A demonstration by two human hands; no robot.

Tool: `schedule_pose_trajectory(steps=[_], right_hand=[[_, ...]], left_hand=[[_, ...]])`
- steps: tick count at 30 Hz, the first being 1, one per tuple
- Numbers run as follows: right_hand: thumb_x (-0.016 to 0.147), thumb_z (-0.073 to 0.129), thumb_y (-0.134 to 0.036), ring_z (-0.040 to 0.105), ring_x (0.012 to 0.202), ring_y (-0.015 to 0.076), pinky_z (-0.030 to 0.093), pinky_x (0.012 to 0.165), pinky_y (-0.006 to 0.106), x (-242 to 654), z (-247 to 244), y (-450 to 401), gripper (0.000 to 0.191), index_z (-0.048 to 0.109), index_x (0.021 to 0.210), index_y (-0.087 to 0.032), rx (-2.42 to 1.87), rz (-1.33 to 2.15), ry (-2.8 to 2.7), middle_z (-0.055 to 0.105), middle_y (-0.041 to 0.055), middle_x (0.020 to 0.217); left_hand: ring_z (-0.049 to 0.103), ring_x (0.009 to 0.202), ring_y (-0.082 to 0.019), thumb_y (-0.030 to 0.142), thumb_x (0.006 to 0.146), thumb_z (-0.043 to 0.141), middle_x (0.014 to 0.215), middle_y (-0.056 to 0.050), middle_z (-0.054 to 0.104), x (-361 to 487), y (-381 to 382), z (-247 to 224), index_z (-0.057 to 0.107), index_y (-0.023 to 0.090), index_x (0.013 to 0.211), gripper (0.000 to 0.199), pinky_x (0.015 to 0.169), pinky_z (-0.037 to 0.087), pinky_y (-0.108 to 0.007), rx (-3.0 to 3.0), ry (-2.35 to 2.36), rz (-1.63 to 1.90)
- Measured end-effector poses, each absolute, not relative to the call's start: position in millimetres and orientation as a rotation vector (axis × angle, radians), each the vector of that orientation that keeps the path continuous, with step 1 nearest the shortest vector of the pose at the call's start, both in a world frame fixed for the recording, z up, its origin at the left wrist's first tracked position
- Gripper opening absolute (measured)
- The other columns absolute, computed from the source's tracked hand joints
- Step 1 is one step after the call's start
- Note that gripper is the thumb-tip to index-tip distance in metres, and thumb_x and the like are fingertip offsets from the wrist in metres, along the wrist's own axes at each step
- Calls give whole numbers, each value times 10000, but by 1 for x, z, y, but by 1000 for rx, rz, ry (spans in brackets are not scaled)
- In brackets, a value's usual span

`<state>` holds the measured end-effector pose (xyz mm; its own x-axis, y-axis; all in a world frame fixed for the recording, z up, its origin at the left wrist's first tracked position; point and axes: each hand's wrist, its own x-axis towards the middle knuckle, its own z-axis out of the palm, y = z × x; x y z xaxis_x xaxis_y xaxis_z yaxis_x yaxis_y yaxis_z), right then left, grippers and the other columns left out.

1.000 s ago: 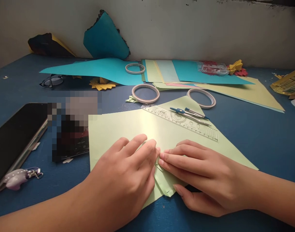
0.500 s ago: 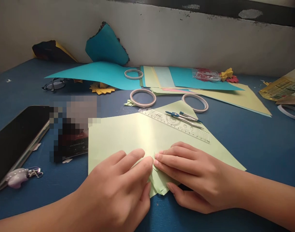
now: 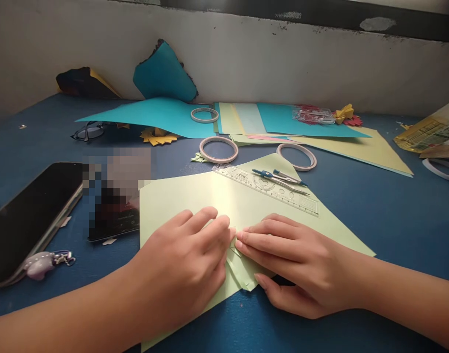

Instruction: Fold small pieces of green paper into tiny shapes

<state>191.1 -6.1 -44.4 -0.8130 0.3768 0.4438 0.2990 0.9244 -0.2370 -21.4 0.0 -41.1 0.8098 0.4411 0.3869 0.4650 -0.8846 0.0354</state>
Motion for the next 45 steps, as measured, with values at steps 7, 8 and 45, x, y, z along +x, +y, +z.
schedule_pose_trajectory(steps=[7,8,45], right_hand=[[782,527,-87,566,848,214,481,680,359,193,-48,-6,306,538,1076,-3,-462,220,-2571,644,141,895],[784,523,-87,566,854,215,481,680,360,193,-49,-6,326,526,1099,-3,-460,219,-2572,645,142,903],[844,545,-147,488,768,155,423,703,323,189,-59,3,76,583,908,-133,-741,199,-2424,593,73,831]], left_hand=[[557,843,-219,49,824,425,763,-92,601,-22,-13,-35,639,114,753,234,677,489,-337,-3002,-672,-719],[559,839,-217,44,819,428,756,-92,601,-22,-15,-34,636,117,740,234,683,493,-338,-3008,-688,-705],[480,683,-186,63,828,393,738,-98,550,-21,-8,-46,608,100,766,227,570,428,-317,-3147,-700,-907]])
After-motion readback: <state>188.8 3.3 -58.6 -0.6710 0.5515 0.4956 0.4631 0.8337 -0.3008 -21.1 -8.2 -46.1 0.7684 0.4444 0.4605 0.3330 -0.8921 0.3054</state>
